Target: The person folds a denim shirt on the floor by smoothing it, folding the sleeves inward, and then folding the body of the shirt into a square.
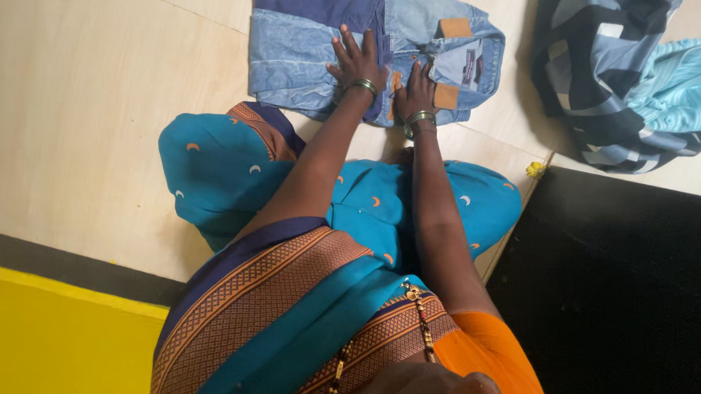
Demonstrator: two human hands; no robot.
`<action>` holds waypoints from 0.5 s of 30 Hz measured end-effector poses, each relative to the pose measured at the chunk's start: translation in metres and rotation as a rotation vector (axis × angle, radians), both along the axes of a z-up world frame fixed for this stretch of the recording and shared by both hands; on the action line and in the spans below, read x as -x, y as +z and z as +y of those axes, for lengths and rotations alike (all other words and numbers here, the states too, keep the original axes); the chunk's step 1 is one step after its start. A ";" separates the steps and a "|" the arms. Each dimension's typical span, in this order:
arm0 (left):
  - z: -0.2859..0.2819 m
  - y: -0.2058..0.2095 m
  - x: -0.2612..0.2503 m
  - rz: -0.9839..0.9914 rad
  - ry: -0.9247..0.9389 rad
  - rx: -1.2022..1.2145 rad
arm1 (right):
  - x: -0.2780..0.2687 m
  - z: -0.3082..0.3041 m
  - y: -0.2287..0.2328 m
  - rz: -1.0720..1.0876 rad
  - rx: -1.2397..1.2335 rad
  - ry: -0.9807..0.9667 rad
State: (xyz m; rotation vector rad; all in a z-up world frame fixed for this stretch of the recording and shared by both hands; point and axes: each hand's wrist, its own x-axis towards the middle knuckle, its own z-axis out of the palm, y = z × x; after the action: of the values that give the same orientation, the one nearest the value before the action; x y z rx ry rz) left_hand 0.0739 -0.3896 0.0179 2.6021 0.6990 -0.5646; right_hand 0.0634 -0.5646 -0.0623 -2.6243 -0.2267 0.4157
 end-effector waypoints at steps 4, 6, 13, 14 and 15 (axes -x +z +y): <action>0.018 -0.084 -0.007 -0.277 -0.083 -0.150 | 0.000 0.002 0.003 0.125 0.078 -0.058; 0.032 -0.103 -0.010 -0.550 -0.131 -0.186 | 0.000 0.002 0.003 0.161 0.055 -0.070; 0.194 -0.076 -0.020 -0.462 0.127 0.528 | -0.003 0.002 0.005 0.113 0.005 -0.040; 0.228 -0.063 -0.021 -0.530 0.105 0.594 | -0.004 0.001 0.008 0.155 0.022 -0.055; 0.262 -0.051 -0.019 -0.597 0.083 0.657 | -0.004 0.002 0.009 0.196 0.039 -0.069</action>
State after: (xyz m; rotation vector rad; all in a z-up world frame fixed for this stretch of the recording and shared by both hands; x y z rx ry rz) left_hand 0.0933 -0.1278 -0.0329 1.9501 0.3369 0.0347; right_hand 0.0672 -0.5622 -0.0528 -2.5984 -0.0638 0.6543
